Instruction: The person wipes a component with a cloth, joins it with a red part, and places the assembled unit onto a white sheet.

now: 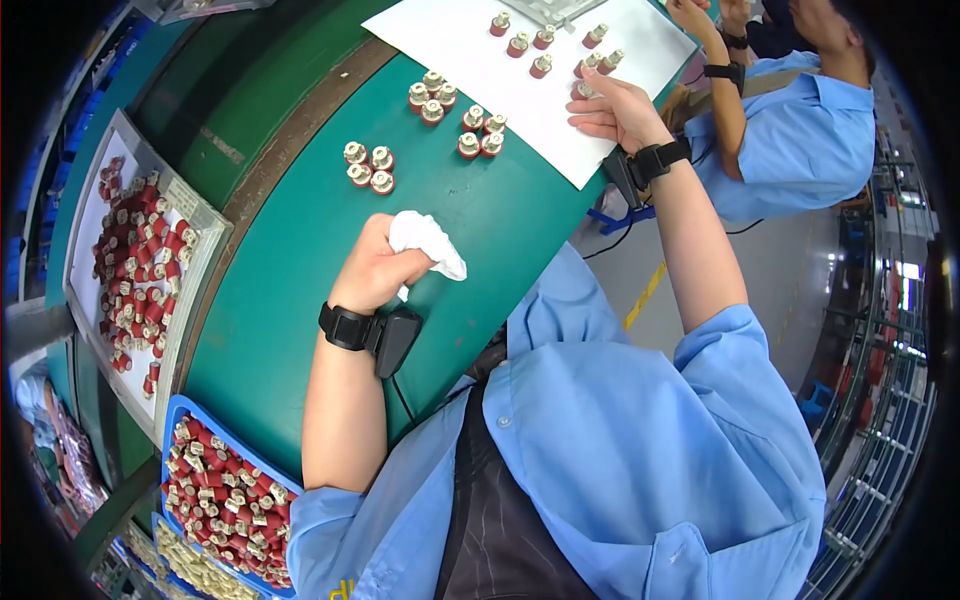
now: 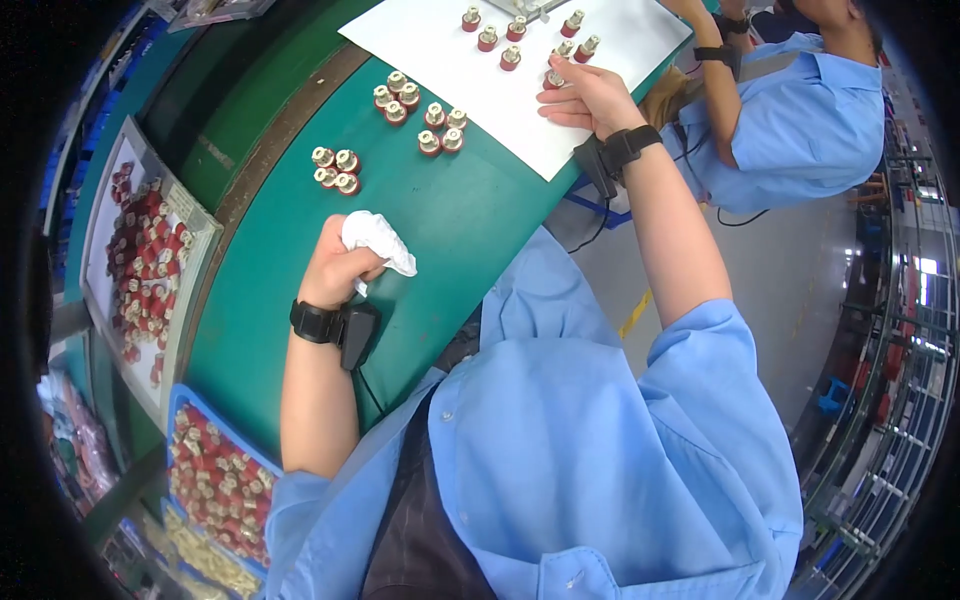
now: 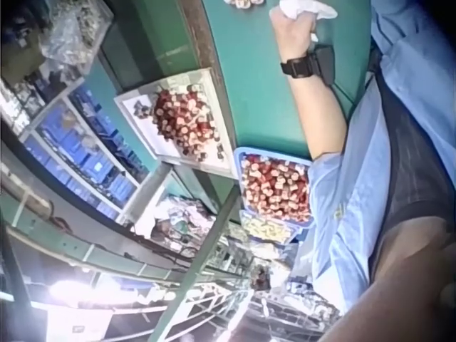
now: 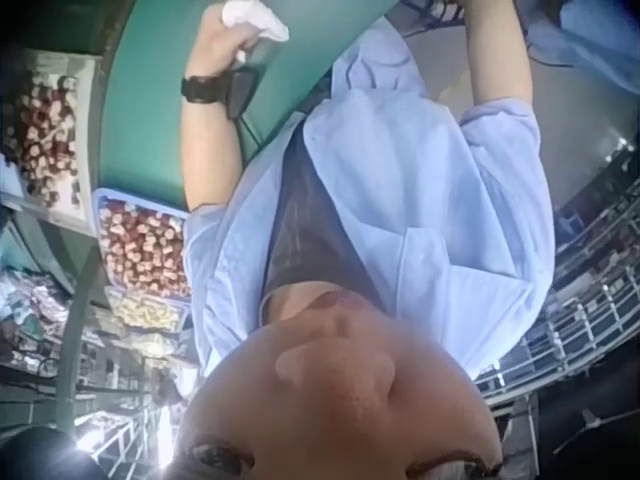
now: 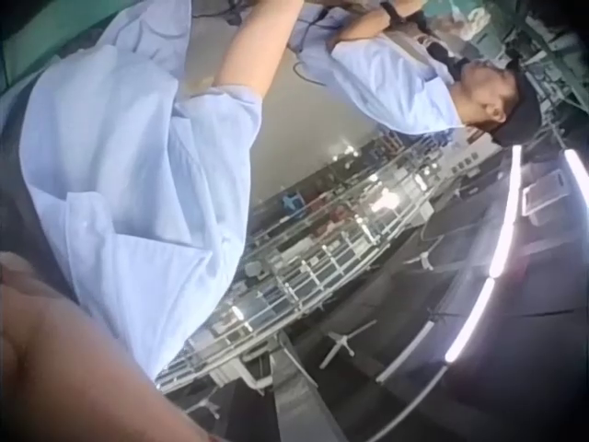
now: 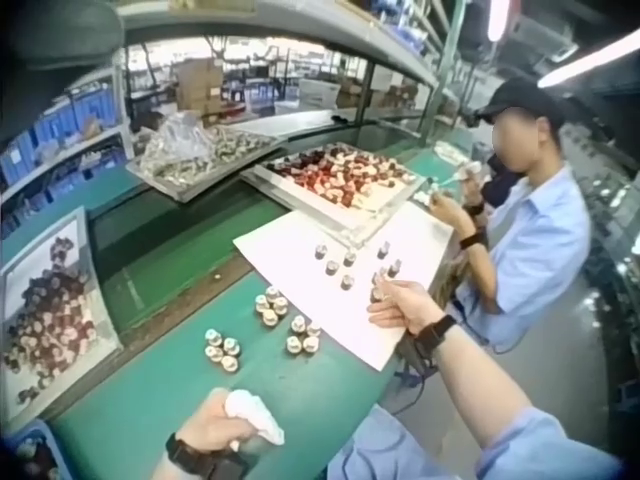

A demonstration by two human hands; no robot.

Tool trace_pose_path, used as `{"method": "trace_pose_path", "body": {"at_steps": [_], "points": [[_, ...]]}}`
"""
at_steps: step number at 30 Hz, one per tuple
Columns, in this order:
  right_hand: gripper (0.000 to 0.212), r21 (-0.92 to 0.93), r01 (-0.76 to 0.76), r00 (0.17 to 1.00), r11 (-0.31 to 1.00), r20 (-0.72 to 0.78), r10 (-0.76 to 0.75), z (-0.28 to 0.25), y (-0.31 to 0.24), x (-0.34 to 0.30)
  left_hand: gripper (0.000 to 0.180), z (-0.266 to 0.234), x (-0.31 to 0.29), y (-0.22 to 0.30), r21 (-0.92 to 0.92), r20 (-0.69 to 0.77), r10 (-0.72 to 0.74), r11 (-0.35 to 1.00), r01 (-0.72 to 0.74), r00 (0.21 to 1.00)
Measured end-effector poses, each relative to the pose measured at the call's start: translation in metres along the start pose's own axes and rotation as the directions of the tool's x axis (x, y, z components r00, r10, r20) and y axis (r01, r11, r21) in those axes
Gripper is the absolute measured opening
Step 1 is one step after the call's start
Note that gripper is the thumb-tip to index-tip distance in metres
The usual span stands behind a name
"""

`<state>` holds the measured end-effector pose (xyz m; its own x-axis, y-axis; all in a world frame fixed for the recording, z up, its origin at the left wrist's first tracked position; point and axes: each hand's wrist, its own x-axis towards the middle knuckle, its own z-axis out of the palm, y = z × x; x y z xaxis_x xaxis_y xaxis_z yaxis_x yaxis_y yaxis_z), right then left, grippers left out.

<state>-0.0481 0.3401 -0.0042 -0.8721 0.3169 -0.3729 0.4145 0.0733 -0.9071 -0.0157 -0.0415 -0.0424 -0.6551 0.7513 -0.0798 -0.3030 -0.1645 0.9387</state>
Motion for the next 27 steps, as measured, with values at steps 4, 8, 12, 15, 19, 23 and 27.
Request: {"method": "trace_pose_path", "body": {"at_steps": [4, 8, 12, 15, 19, 23, 27], "points": [[0.057, 0.031, 0.046, 0.997, 0.998, 0.064, -0.048, 0.002, 0.002, -0.028, 0.008, 0.0, 0.003, 0.002, 0.043, -0.012, -0.024, 0.999, 0.025, 1.0], [0.042, -0.027, -0.046, 0.95, 0.999, 0.307, 0.052, 0.049, -0.001, -0.098, 0.007, 0.002, -0.002, 0.004, 0.08, 0.017, -0.021, 0.997, 0.019, 1.0], [0.037, -0.03, -0.041, 0.913, 0.999, 0.406, 0.05, 0.082, 0.015, -0.119, 0.009, 0.024, 0.003, 0.003, 0.227, -0.022, 0.13, 0.966, -0.122, 0.991], [0.033, -0.168, 0.083, 0.812, 0.982, 0.583, 0.031, 0.09, 0.02, -0.118, 0.019, 0.029, 0.01, 0.004, 0.648, 0.125, 0.227, 0.718, -0.253, 0.966], [0.029, -0.196, 0.153, 0.807, 0.969, 0.59, -0.008, 0.091, 0.02, -0.12, 0.027, 0.044, 0.014, 0.011, 0.898, 0.14, 0.187, 0.389, -0.204, 0.972], [0.028, -0.209, 0.171, 0.815, 0.963, 0.58, -0.019, 0.091, 0.025, -0.121, 0.024, 0.033, 0.008, 0.021, 0.872, 0.027, 0.186, 0.476, -0.114, 0.982], [0.028, -0.194, 0.198, 0.817, 0.961, 0.575, -0.052, 0.092, 0.029, -0.119, 0.021, 0.021, 0.004, 0.023, 0.881, 0.064, 0.212, 0.446, -0.155, 0.975]]}}
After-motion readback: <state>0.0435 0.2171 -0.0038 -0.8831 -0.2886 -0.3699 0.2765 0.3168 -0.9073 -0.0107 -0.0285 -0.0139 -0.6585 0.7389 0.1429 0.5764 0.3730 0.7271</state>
